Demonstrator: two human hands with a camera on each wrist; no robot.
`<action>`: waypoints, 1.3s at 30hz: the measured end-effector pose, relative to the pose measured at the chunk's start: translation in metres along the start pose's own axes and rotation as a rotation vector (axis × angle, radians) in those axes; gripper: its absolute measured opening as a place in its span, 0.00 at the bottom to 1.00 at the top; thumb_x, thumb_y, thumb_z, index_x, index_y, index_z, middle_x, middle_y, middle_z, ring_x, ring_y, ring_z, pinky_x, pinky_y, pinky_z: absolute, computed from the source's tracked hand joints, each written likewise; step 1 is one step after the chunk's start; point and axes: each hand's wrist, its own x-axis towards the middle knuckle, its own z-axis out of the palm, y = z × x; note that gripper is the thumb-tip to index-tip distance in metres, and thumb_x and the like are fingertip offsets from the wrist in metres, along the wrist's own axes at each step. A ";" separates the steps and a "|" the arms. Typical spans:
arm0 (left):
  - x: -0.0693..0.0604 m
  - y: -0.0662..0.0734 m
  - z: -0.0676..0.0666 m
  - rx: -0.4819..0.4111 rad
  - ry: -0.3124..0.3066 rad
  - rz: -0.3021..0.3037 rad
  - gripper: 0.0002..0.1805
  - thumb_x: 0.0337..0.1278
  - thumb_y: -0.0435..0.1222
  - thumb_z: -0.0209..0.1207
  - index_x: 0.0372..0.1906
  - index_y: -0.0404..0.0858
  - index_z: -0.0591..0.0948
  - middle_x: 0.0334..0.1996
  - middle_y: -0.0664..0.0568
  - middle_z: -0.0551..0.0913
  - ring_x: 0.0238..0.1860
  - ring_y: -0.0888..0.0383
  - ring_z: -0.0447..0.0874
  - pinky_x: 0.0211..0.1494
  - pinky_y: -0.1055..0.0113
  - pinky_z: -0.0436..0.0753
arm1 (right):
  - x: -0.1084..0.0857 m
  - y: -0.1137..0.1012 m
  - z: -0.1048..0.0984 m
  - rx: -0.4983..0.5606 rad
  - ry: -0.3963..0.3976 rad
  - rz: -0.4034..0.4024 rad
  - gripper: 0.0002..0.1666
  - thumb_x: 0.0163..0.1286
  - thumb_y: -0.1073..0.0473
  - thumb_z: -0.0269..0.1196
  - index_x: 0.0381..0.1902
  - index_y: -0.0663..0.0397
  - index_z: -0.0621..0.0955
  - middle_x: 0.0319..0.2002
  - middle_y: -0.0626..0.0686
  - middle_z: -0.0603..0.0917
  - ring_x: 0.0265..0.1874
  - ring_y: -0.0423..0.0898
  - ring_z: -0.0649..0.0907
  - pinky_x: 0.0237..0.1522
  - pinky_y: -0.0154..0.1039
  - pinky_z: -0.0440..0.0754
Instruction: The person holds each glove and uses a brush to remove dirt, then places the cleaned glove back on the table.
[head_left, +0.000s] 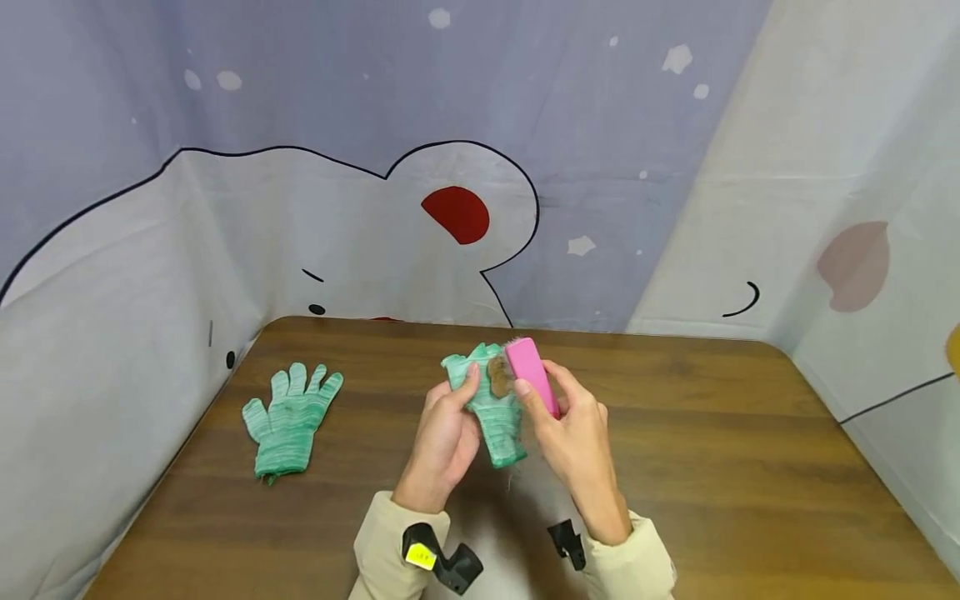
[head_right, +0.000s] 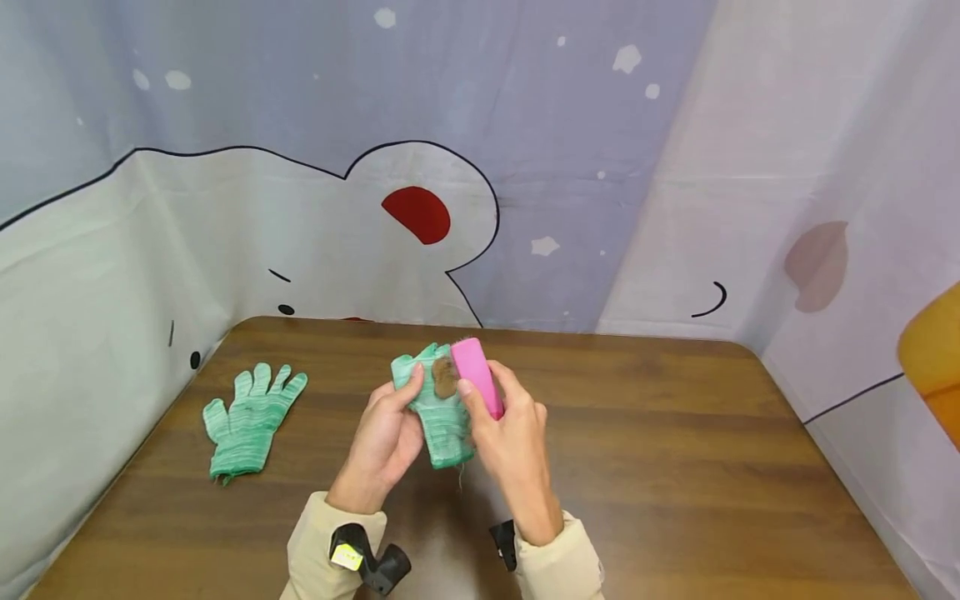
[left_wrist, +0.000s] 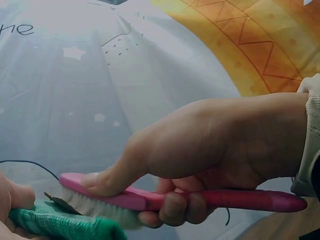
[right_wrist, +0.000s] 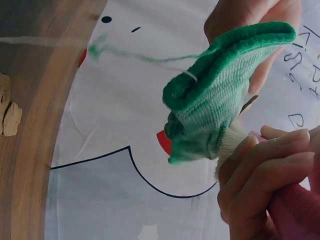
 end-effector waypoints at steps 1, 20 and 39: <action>0.001 0.001 0.000 0.002 0.001 0.001 0.22 0.70 0.37 0.41 0.60 0.24 0.64 0.50 0.48 0.75 0.56 0.55 0.71 0.58 0.62 0.71 | 0.001 0.000 -0.001 -0.006 -0.005 0.008 0.31 0.59 0.40 0.62 0.56 0.47 0.75 0.15 0.50 0.76 0.12 0.41 0.71 0.13 0.36 0.67; 0.002 0.008 -0.001 0.023 0.060 -0.099 0.15 0.70 0.39 0.43 0.48 0.32 0.72 0.40 0.49 0.78 0.44 0.57 0.76 0.49 0.61 0.74 | 0.005 -0.003 -0.016 0.528 -0.281 0.218 0.24 0.61 0.47 0.63 0.54 0.45 0.73 0.12 0.56 0.73 0.05 0.42 0.67 0.06 0.32 0.64; 0.002 0.007 -0.001 -0.025 0.047 -0.025 0.16 0.71 0.40 0.41 0.40 0.36 0.77 0.37 0.51 0.79 0.45 0.58 0.75 0.51 0.64 0.74 | -0.005 -0.008 0.007 0.301 -0.181 0.097 0.27 0.57 0.41 0.64 0.54 0.36 0.74 0.17 0.61 0.79 0.10 0.45 0.76 0.12 0.39 0.74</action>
